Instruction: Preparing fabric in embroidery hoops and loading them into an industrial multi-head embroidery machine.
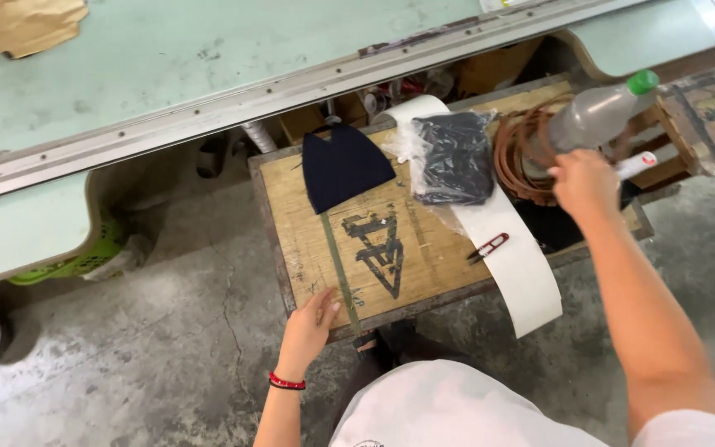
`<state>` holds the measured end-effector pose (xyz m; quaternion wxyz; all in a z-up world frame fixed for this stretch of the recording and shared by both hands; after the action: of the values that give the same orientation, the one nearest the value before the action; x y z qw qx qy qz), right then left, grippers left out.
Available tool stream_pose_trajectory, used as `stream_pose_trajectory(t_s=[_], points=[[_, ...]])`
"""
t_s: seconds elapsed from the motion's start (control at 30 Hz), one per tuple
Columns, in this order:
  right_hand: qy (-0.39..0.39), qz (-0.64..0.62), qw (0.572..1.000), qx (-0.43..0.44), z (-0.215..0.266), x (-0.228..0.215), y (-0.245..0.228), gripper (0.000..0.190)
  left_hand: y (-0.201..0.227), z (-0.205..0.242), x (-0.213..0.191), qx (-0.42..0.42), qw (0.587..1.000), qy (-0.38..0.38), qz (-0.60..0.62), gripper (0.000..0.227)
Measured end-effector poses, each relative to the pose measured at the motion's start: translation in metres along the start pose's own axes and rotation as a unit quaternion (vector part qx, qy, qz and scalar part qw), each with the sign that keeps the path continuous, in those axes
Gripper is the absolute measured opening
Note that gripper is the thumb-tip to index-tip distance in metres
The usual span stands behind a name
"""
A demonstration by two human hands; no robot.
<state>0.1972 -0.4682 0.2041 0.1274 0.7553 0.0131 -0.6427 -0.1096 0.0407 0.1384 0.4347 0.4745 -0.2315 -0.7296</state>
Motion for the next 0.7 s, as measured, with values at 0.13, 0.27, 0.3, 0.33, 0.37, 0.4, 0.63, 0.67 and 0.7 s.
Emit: stream_pose_trajectory(t_s=[0.13, 0.27, 0.3, 0.33, 0.37, 0.4, 0.63, 0.67, 0.7], points=[[0.297, 0.14, 0.943, -0.058, 0.007, -0.088, 0.033, 0.006, 0.023, 0.012, -0.012, -0.026, 0.99, 0.029, 0.138, 0.048], [0.261, -0.087, 0.947, -0.164, 0.04, -0.191, -0.034, 0.024, 0.057, 0.004, -0.01, -0.004, 0.98, 0.053, 0.191, 0.068], [0.187, -0.239, 0.928, -0.216, 0.047, -0.205, -0.068, 0.021, 0.069, -0.002, -0.007, 0.024, 0.969, 0.052, 0.239, 0.073], [0.107, -0.388, 0.877, -0.262, 0.056, -0.219, -0.103, 0.021, 0.081, -0.008, -0.003, 0.051, 0.955, 0.051, 0.286, 0.081], [0.106, -0.39, 0.876, -0.262, 0.064, -0.21, -0.13, 0.021, 0.092, -0.013, 0.001, 0.049, 0.956, 0.051, 0.285, 0.081], [-0.046, -0.518, 0.842, -0.143, 0.069, -0.193, -0.154, 0.018, 0.105, -0.019, 0.004, 0.07, 0.944, 0.048, 0.318, 0.08], [-0.189, -0.68, 0.702, 0.096, 0.076, -0.114, -0.19, 0.018, 0.041, -0.064, 0.045, -0.056, 0.914, 0.074, 0.395, 0.025], [-0.193, -0.68, 0.701, 0.097, 0.069, -0.126, -0.173, 0.018, 0.038, -0.069, 0.044, -0.061, 0.914, 0.075, 0.394, 0.025], [-0.066, -0.613, 0.786, 0.043, 0.06, -0.145, -0.152, 0.009, 0.033, -0.072, 0.046, -0.095, 0.899, 0.086, 0.42, 0.025]])
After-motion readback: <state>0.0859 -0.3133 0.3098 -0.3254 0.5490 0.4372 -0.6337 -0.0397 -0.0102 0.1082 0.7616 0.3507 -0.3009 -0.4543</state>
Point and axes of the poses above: each hand's wrist, its own z-axis away from the middle knuckle, its own x-axis out of the palm, y = z × x, the point moved 3 cm from there along -z, towards the middle knuckle, and after that the axes turned 3 degrees about y, right-handed, at the moved point
